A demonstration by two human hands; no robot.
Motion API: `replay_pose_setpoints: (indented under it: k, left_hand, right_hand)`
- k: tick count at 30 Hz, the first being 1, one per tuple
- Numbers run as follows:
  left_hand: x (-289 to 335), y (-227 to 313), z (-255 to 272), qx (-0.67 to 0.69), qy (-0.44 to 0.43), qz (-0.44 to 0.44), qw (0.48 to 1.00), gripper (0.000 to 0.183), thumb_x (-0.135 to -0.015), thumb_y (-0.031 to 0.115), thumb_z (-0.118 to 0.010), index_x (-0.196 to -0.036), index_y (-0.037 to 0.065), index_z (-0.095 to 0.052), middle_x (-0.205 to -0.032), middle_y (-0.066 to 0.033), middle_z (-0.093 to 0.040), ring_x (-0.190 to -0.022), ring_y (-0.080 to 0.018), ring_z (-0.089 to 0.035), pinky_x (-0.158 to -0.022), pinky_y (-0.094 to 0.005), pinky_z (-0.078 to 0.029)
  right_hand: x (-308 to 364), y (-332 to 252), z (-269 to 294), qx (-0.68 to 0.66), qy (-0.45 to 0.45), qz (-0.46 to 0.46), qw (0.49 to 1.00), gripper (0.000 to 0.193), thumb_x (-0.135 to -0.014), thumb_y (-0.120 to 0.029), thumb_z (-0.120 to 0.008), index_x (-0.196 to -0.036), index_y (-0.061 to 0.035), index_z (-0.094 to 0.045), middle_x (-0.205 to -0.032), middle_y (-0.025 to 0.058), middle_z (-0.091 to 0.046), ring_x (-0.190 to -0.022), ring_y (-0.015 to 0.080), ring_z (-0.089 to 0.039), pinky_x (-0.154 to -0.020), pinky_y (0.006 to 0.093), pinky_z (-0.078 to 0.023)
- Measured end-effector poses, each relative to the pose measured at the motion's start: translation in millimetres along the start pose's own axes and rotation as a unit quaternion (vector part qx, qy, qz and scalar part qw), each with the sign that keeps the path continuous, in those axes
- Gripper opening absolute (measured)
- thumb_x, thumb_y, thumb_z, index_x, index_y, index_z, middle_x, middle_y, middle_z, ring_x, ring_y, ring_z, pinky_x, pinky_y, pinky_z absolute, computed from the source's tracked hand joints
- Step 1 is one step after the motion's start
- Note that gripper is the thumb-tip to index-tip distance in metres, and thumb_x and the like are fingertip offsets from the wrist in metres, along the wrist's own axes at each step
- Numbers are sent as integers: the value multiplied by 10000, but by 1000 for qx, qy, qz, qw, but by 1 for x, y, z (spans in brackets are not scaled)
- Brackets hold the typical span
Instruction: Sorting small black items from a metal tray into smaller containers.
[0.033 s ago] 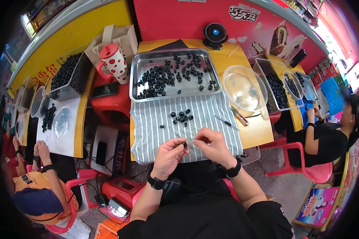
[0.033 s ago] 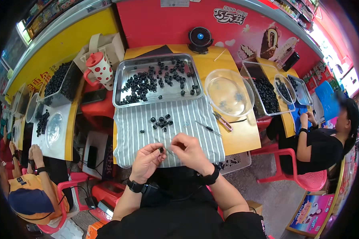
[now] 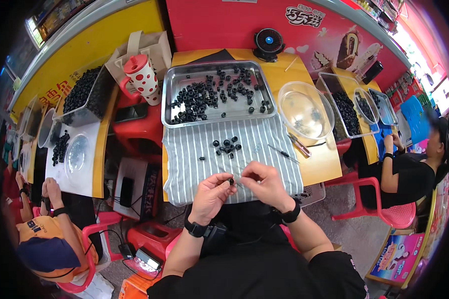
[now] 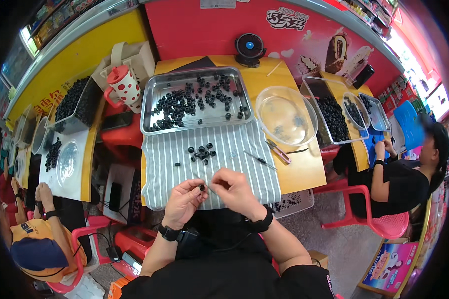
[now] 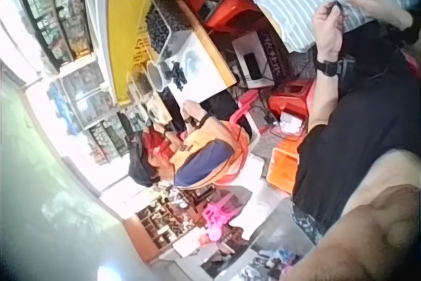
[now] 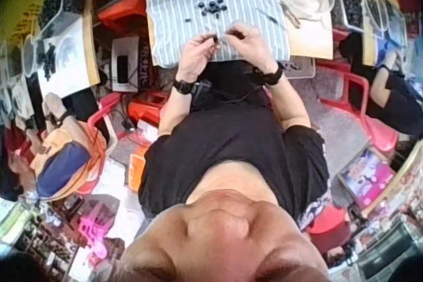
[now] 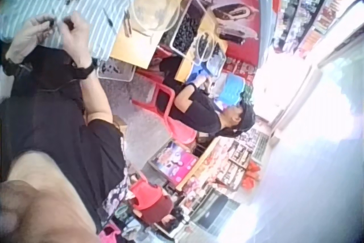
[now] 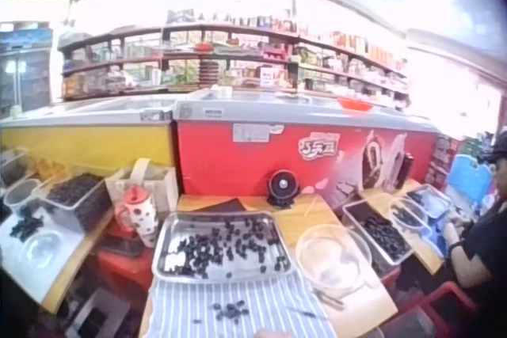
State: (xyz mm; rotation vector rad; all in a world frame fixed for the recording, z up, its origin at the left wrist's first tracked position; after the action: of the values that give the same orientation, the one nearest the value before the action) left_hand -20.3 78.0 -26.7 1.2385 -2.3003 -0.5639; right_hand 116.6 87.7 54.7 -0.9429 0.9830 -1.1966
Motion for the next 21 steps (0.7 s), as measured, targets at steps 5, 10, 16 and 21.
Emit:
replay_pose_setpoints:
  k: [5, 10, 16, 21]
  left_hand:
    - [0, 1, -1, -8, -7, -4, 1000, 220, -926, -2, -583, -1142, -35, -611, -1005, -117, -668, -862, -182, -658, -800, -286, -535]
    - [1, -1, 1, -4, -17, -1, 1000, 204, -924, 21, -600, -1116, -45, -620, -996, -127, -676, -875, -198, -665, -812, -312, -543]
    - [1, 3, 4, 38, -22, -12, 999, 190, -926, 26, -600, -1103, -37, -624, -979, -109, -675, -891, -184, -653, -816, -301, -538]
    - [2, 6, 5, 80, -22, -30, 996, 204, -936, 9, -571, -1131, -29, -620, -1021, -122, -675, -901, -185, -653, -830, -304, -539]
  right_hand:
    - [2, -24, -14, 4, -30, 66, 997, 47, -811, 45, -650, -825, 15, -617, -760, 76, -592, -669, 156, -616, -577, 287, -471]
    - [2, -27, -19, -12, -39, 75, 996, 67, -793, 48, -663, -836, 10, -630, -751, 85, -581, -666, 195, -619, -581, 302, -482]
    - [10, -37, -31, 91, 6, 164, 982, 145, -792, 63, -676, -925, 6, -666, -750, 81, -587, -643, 163, -600, -546, 274, -451]
    - [4, -35, -26, 100, 46, 134, 985, 203, -797, 15, -676, -999, 5, -659, -733, 116, -551, -615, 246, -579, -542, 322, -456]
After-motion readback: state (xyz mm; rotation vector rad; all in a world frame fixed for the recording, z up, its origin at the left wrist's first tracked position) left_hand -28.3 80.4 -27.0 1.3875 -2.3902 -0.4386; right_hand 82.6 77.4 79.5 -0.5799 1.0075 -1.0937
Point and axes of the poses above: each hand's wrist, its own x-axis away from the middle knuckle, its own z-axis out of the back of the hand, y = z × x, the point moved 9 cm from there along -x, towards the middle knuckle
